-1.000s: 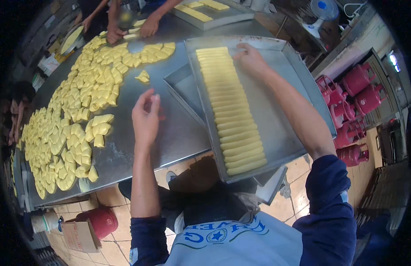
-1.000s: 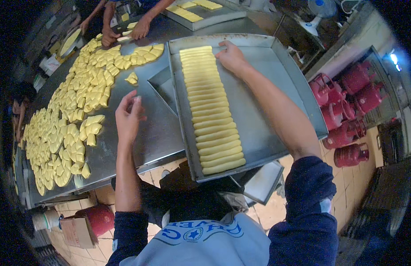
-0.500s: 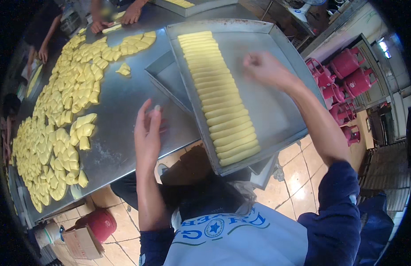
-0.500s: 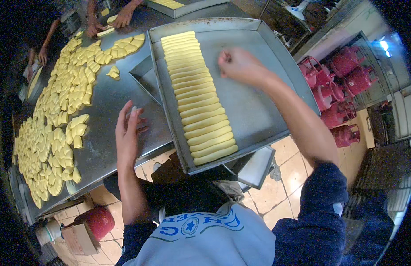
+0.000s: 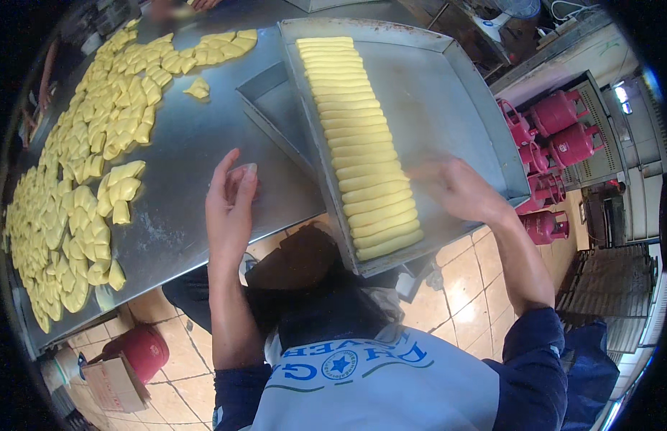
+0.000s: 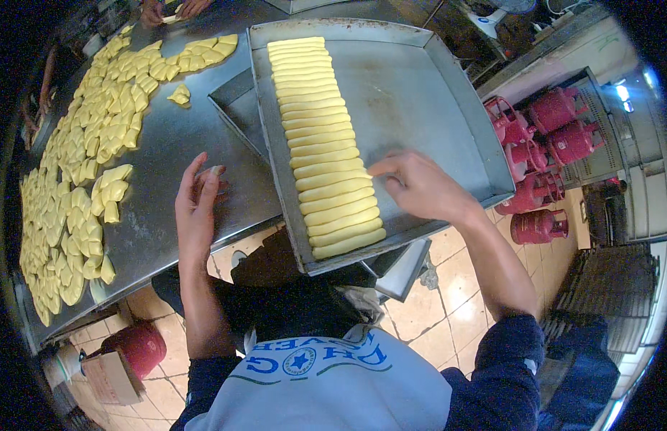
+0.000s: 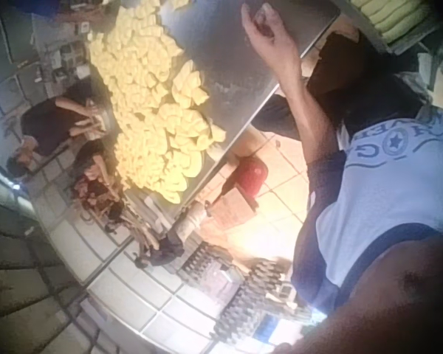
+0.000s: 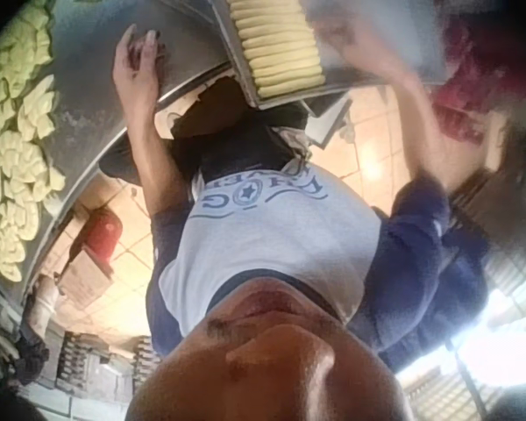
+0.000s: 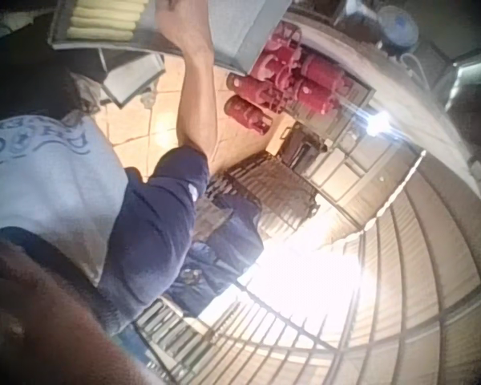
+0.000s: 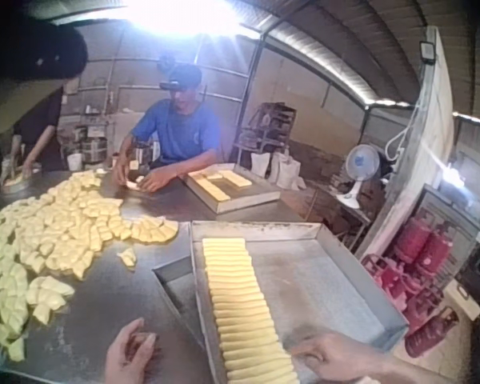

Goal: The person shapes pieces of dough into long sticks by hand on a metal table and arranges them in rows on a metal tray.

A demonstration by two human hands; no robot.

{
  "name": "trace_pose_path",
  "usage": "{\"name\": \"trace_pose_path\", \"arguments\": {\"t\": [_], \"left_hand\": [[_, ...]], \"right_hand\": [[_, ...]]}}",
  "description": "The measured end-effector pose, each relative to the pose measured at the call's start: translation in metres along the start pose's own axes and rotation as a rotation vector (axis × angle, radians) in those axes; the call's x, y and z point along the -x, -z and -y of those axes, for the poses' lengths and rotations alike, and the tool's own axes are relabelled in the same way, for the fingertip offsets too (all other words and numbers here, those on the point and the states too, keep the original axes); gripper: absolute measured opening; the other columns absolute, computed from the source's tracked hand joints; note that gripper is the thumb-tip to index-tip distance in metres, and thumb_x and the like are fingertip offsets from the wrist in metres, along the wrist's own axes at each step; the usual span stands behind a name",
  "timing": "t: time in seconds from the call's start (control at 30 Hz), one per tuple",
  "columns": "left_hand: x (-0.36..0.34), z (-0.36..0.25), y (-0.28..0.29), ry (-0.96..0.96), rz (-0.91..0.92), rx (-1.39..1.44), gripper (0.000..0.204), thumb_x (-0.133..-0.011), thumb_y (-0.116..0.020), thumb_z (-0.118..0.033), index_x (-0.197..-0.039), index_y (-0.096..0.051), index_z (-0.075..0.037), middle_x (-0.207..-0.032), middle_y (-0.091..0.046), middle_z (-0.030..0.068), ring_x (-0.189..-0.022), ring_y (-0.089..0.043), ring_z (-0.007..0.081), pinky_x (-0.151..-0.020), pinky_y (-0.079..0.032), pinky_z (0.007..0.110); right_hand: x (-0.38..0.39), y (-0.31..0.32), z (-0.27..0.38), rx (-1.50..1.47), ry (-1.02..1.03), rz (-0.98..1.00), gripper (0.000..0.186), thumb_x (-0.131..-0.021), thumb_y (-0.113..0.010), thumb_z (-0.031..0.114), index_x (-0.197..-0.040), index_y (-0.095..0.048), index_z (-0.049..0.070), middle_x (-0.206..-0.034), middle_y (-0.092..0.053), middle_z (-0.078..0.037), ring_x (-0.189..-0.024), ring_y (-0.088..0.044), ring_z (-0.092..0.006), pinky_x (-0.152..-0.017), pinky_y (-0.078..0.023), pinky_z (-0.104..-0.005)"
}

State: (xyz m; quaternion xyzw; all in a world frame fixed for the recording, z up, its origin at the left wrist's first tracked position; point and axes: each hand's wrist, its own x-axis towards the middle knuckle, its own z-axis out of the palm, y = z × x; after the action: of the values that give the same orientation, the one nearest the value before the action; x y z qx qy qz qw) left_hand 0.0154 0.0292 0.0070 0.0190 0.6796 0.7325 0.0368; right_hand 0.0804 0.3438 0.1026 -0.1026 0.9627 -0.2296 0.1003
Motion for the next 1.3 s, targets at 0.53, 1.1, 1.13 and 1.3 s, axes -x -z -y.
{"name": "trace_pose_path", "arguments": {"t": [0.53, 1.1, 1.13, 1.3], "left_hand": [[0.04, -0.006, -0.04, 0.187, 0.277, 0.057, 0.061, -0.096, -0.054, -0.032, -0.138, -0.035, 0.007, -0.134, -0.048, 0.0176, -0.122, -0.047, 0.0218, -0.101, -0.036, 0.03], [0.056, -0.016, -0.082, 0.143, 0.296, 0.073, 0.072, -0.082, -0.066, -0.02, -0.14, -0.03, 0.006, -0.137, -0.041, 0.0189, -0.121, -0.044, 0.0265, -0.101, -0.035, 0.036], [0.056, -0.015, -0.083, 0.207, 0.225, 0.075, 0.074, -0.082, -0.066, -0.019, -0.141, -0.029, 0.006, -0.137, -0.04, 0.0192, -0.121, -0.043, 0.0265, -0.101, -0.035, 0.037], [0.051, -0.005, -0.091, 0.177, 0.296, 0.127, 0.076, -0.08, -0.067, -0.016, -0.142, -0.028, 0.005, -0.138, -0.04, 0.0177, -0.121, -0.043, 0.0264, -0.103, -0.032, 0.037]], "right_hand": [[0.094, 0.025, 0.039, -0.718, -0.323, 0.298, 0.022, -0.094, -0.054, 0.016, -0.107, -0.062, 0.0, -0.078, -0.067, -0.006, -0.062, -0.061, -0.0094, -0.052, -0.049, -0.0234], [0.118, -0.097, -0.032, -1.001, -0.651, -0.139, 0.043, -0.09, -0.061, 0.038, -0.11, -0.062, 0.0, -0.069, -0.064, -0.009, -0.065, -0.065, -0.0168, -0.06, -0.054, -0.0287], [0.12, -0.1, -0.033, -1.045, -0.683, -0.117, 0.049, -0.089, -0.062, 0.04, -0.116, -0.058, -0.001, -0.082, -0.065, -0.013, -0.068, -0.065, -0.0179, -0.061, -0.055, -0.0295], [0.122, -0.118, -0.026, -1.103, -0.694, -0.58, 0.069, -0.087, -0.063, 0.039, -0.131, -0.033, -0.005, -0.079, -0.062, -0.014, -0.059, -0.062, -0.0186, -0.052, -0.051, -0.0282]]}}
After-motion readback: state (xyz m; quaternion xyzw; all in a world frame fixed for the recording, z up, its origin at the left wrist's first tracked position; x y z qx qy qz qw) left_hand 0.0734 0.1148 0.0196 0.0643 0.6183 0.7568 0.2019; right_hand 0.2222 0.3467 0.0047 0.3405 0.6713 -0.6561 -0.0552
